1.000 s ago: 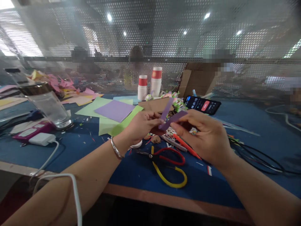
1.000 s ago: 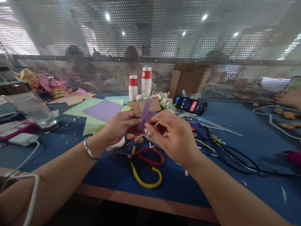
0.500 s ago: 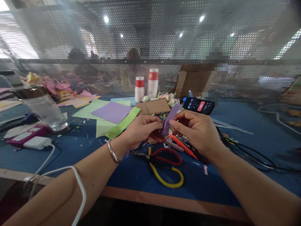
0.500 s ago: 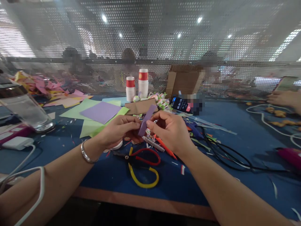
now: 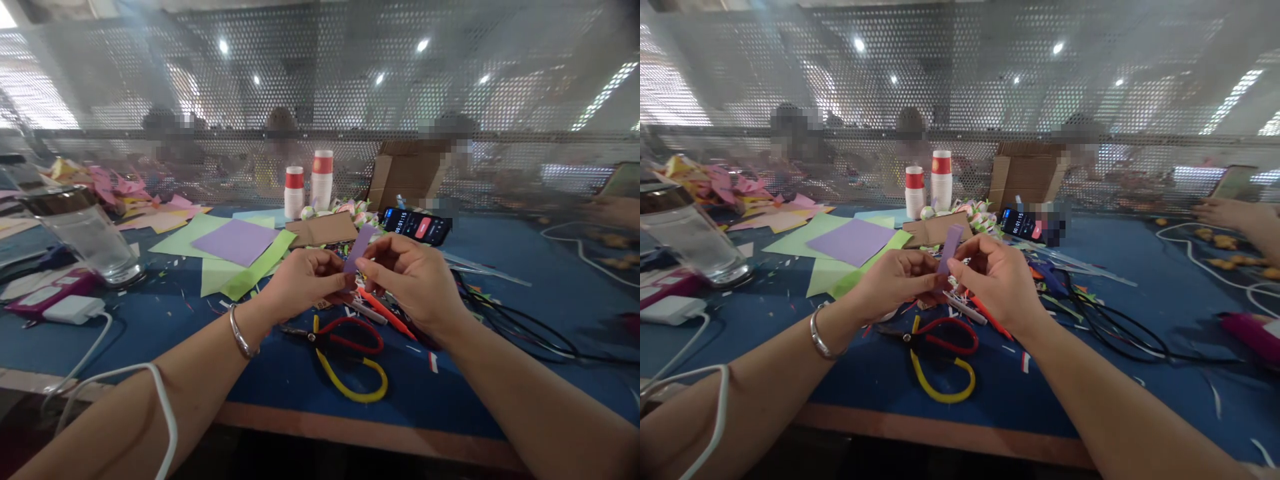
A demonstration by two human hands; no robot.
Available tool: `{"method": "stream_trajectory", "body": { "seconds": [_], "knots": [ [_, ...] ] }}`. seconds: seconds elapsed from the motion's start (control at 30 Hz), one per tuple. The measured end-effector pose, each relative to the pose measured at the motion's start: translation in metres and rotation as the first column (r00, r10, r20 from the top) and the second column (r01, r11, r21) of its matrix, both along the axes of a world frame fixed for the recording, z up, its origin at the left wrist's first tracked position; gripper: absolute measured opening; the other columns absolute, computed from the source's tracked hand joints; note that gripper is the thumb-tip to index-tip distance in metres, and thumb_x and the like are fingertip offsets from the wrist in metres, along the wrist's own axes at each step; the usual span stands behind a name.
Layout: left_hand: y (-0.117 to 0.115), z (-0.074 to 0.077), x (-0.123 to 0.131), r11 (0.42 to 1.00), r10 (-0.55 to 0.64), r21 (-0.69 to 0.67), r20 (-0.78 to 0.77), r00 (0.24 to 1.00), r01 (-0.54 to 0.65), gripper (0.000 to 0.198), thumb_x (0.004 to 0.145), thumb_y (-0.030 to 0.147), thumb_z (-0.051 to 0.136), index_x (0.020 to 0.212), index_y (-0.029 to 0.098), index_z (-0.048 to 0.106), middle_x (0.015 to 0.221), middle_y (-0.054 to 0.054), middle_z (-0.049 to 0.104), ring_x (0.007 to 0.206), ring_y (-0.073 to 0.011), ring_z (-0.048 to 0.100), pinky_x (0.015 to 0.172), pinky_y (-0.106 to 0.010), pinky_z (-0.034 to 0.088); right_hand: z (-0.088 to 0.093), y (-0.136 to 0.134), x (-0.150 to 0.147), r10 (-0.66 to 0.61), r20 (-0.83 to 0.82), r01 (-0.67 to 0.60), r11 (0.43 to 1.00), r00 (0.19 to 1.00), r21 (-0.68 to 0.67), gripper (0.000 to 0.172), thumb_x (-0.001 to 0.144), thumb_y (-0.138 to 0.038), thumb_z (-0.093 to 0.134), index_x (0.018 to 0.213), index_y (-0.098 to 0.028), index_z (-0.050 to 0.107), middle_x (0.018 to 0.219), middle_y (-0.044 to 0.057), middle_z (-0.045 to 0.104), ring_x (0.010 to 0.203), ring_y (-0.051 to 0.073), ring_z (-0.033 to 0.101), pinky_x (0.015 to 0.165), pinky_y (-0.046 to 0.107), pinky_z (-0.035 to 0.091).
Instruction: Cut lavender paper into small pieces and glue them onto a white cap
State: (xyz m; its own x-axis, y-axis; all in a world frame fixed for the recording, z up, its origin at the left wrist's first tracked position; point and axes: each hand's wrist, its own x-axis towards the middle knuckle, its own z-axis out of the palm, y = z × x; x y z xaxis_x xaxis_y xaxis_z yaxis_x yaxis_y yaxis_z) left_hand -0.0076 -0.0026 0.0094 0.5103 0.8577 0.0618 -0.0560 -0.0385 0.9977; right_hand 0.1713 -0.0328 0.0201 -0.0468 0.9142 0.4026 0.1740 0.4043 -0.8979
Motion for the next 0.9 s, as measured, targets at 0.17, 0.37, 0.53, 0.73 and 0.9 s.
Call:
{"method": "stream_trajectory", "body": {
  "seconds": [0.17, 0.37, 0.53, 0.73, 0.9],
  "knots": [
    [0.0015, -0.0029, -0.0016, 0.995, 0.005, 0.098, -0.052, 0.999, 0.0, 0.022, 0.074, 0.028, 0.081, 0.08, 0.013, 0.066, 0.067, -0.001, 0.07, 0.064, -0.0124, 0.072, 0.06, -0.02, 0.059, -0.0013, 0.0032, 0.0024, -0.013, -0.093, 0.013, 1.0, 0.996, 0.005, 0.032, 0.076, -0.031, 0.083, 0.092, -0.021, 0.056, 0.073, -0.006, 0.063, 0.047, 0.008, 0.061, 0.042, 0.021, 0.047],
    [-0.0008, 0.0001, -0.0023, 0.995, -0.026, 0.093, -0.081, 0.996, 0.033, 0.012, 0.083, 0.023, 0.073, 0.082, 0.012, 0.067, 0.071, -0.002, 0.071, 0.068, -0.0123, 0.073, 0.061, -0.019, 0.058, -0.0002, 0.0052, 0.0067, -0.005, -0.095, 0.008, 0.999, 0.995, 0.036, 0.031, 0.08, -0.034, 0.081, 0.099, -0.02, 0.06, 0.07, -0.006, 0.066, 0.047, 0.009, 0.061, 0.044, 0.021, 0.048],
    [-0.0019, 0.0029, -0.0026, 0.993, -0.068, 0.092, -0.075, 0.995, 0.075, 0.017, 0.08, 0.026, 0.076, 0.085, 0.012, 0.07, 0.073, -0.004, 0.072, 0.066, -0.0109, 0.072, 0.06, -0.018, 0.056, 0.0036, 0.0008, 0.0062, -0.032, -0.002, 0.032, 0.999, 0.999, 0.017, 0.024, 0.084, -0.039, 0.077, 0.091, -0.018, 0.068, 0.054, -0.004, 0.063, 0.046, 0.008, 0.056, 0.046, 0.02, 0.046],
    [-0.0019, 0.0028, -0.0042, 0.983, -0.09, 0.147, -0.121, 0.988, 0.108, 0.021, 0.08, 0.032, 0.077, 0.087, 0.014, 0.07, 0.074, -0.004, 0.072, 0.07, -0.0129, 0.072, 0.063, -0.022, 0.058, 0.0063, -0.0009, 0.006, -0.069, 0.016, 0.069, 0.997, 0.997, 0.026, 0.025, 0.081, -0.041, 0.079, 0.083, -0.019, 0.069, 0.051, -0.004, 0.062, 0.044, 0.009, 0.055, 0.044, 0.021, 0.043],
    [-0.0022, 0.0055, -0.0078, 0.97, -0.138, 0.159, -0.262, 0.955, 0.184, 0.017, 0.084, 0.03, 0.071, 0.082, 0.014, 0.068, 0.073, -0.004, 0.072, 0.067, -0.0136, 0.071, 0.065, -0.024, 0.059, 0.0054, 0.0001, 0.0065, -0.062, 0.009, 0.062, 0.998, 0.998, 0.017, 0.026, 0.079, -0.042, 0.081, 0.081, -0.019, 0.07, 0.05, -0.004, 0.062, 0.044, 0.009, 0.055, 0.043, 0.02, 0.043]
  ]
}}
